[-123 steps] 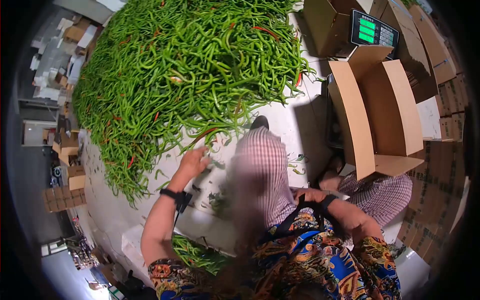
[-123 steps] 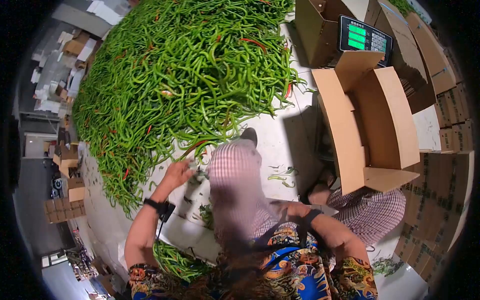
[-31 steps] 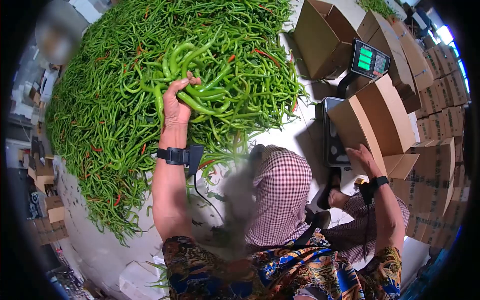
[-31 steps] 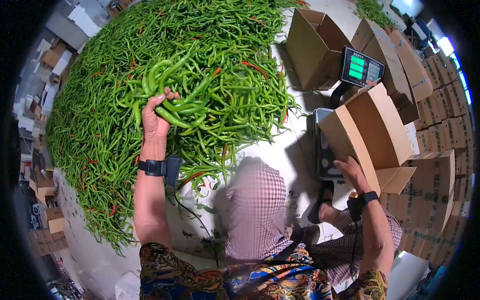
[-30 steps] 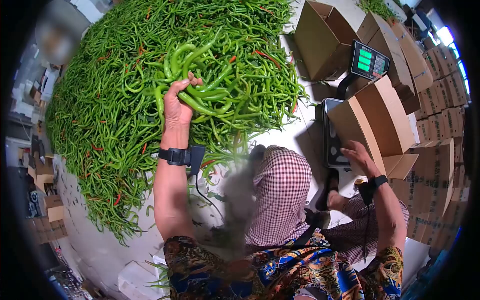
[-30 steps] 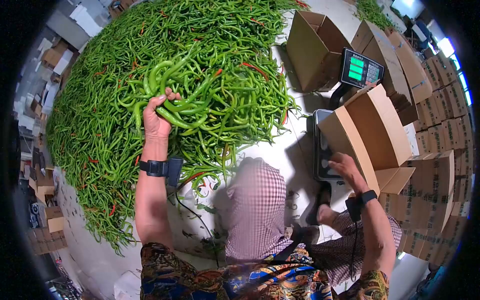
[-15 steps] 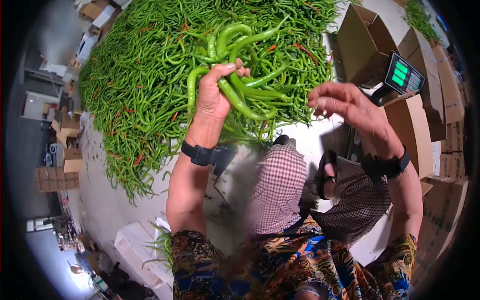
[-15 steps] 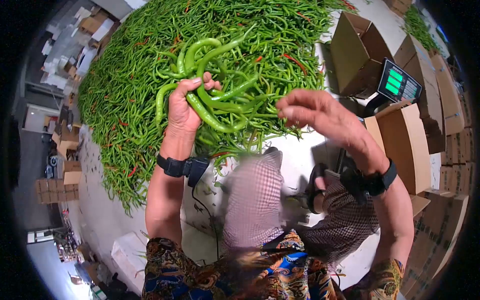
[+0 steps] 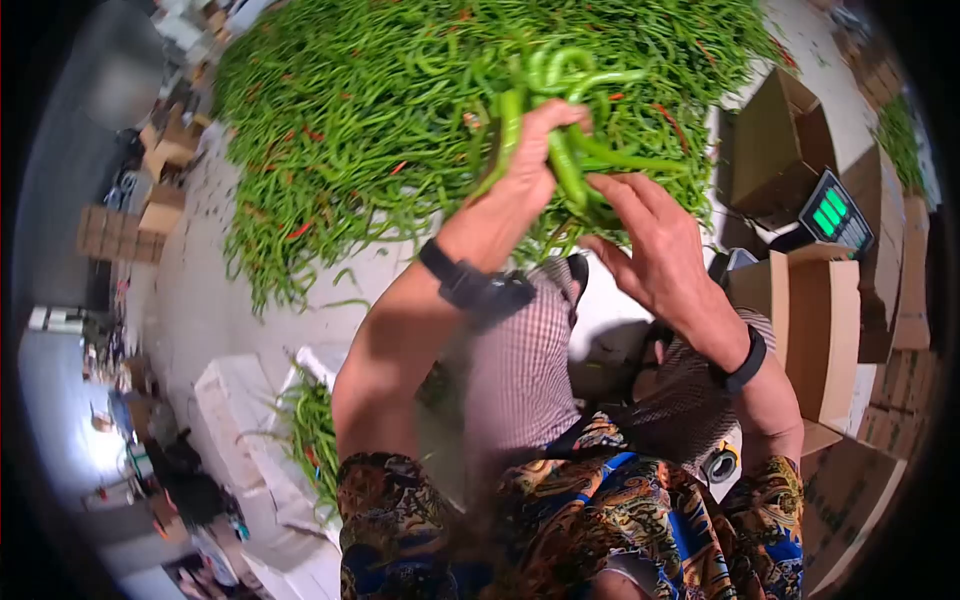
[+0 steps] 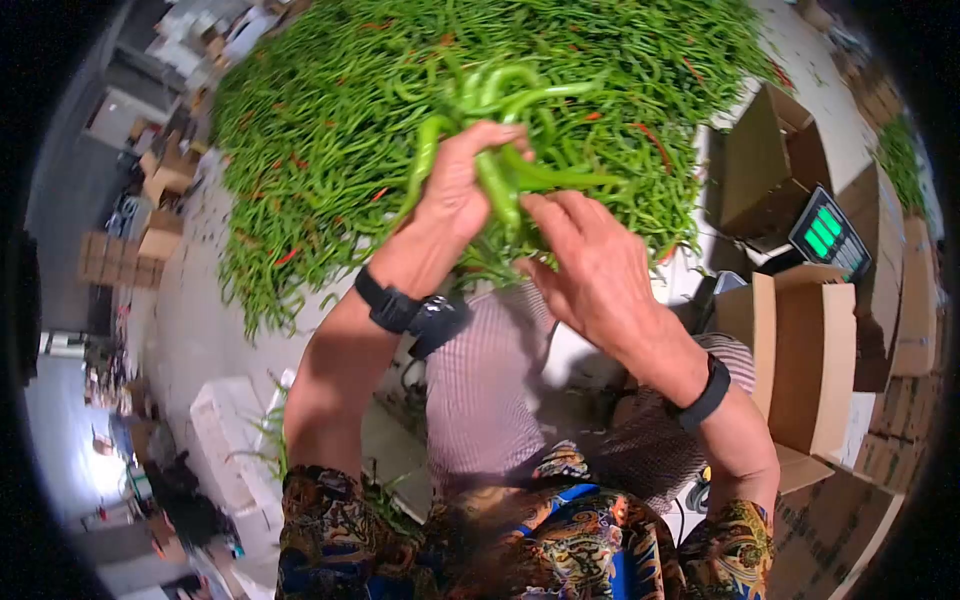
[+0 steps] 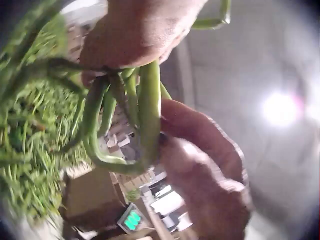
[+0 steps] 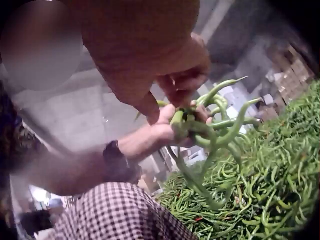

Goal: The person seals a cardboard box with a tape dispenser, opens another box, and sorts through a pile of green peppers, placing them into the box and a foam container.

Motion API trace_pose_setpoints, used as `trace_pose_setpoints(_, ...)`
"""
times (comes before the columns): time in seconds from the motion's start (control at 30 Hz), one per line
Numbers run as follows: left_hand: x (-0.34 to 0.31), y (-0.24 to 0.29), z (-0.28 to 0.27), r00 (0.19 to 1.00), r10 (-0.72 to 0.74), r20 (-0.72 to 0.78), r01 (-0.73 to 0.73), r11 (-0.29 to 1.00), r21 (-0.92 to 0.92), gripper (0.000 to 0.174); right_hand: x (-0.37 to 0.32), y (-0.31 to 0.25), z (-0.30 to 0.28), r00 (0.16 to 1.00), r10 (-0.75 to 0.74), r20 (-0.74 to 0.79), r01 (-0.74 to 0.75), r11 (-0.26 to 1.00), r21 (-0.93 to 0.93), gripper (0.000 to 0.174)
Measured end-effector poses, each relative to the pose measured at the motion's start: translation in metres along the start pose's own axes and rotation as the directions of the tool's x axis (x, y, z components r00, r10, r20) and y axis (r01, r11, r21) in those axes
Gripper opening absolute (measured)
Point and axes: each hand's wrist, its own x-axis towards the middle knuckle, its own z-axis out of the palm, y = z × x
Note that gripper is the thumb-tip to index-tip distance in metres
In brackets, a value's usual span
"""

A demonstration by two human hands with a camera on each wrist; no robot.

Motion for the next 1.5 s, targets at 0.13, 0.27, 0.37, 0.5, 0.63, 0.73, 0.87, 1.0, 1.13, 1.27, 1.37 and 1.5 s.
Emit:
trace_pose_setpoints(0.13, -0.02, 0.005, 0.013, 0.998, -0.016, 0.061, 0.013, 0.999, 0.042, 0.018, -0.002, -0.012, 0.008, 0.965, 0.254, 0.067, -0.262, 0.944, 0.199, 0.031)
trace_pose_setpoints(0.27, -0.027, -0.007, 0.005, 0.986, -0.138, 0.09, 0.152, 0.974, -0.167, 0.033, 0.0, 0.002, -0.006, 0.832, 0.422, 0.36, -0.553, 0.675, 0.488, 0.031)
trace_pose_setpoints(0.37, -0.024, -0.022, -0.004, 0.985, -0.132, 0.108, 0.155, 0.956, -0.247, 0.035, 0.001, 0.019, -0.007, 0.712, 0.432, 0.553, -0.7, 0.389, 0.598, 0.017)
trace_pose_setpoints(0.5, -0.02, -0.034, -0.023, 0.966, -0.175, 0.188, 0.209, 0.961, -0.18, 0.037, -0.008, 0.037, 0.01, 0.634, 0.325, 0.701, -0.732, -0.038, 0.68, 0.025)
trace_pose_setpoints(0.63, -0.024, -0.034, -0.022, 0.977, -0.165, 0.131, 0.177, 0.98, -0.088, 0.041, -0.011, 0.034, 0.008, 0.677, 0.229, 0.699, -0.665, -0.215, 0.715, 0.03)
trace_pose_setpoints(0.73, -0.02, -0.038, -0.022, 0.963, -0.178, 0.202, 0.197, 0.977, -0.08, 0.038, -0.013, 0.035, 0.001, 0.68, 0.244, 0.692, -0.685, -0.127, 0.718, 0.028)
trace_pose_setpoints(0.87, -0.029, -0.041, -0.009, 0.986, -0.127, 0.108, 0.134, 0.99, -0.053, 0.035, -0.021, 0.027, 0.003, 0.735, 0.478, 0.482, -0.661, 0.343, 0.668, 0.025)
trace_pose_setpoints(1.0, -0.042, -0.042, 0.009, 0.969, -0.224, 0.101, 0.227, 0.974, -0.02, 0.035, -0.022, 0.028, 0.006, 0.726, 0.674, 0.134, -0.668, 0.648, 0.366, 0.061)
trace_pose_setpoints(1.13, -0.036, -0.068, 0.012, 0.925, -0.26, 0.277, 0.307, 0.941, -0.145, 0.043, -0.024, 0.022, 0.023, 0.729, 0.632, 0.262, -0.632, 0.476, 0.612, 0.073)
trace_pose_setpoints(1.27, -0.039, -0.087, 0.02, 0.912, -0.235, 0.337, 0.258, 0.966, -0.026, 0.044, -0.05, 0.052, 0.041, 0.714, 0.688, 0.132, -0.571, 0.462, 0.678, 0.049)
trace_pose_setpoints(1.37, -0.031, -0.12, 0.005, 0.898, -0.24, 0.37, 0.23, 0.97, 0.071, 0.053, -0.071, 0.08, 0.048, 0.753, 0.654, 0.069, -0.524, 0.535, 0.663, 0.036)
trace_pose_setpoints(1.5, -0.047, -0.102, 0.022, 0.972, -0.173, 0.162, 0.024, 0.753, 0.657, 0.078, -0.085, 0.129, 0.047, 0.754, 0.645, 0.12, -0.473, 0.407, 0.781, 0.039)
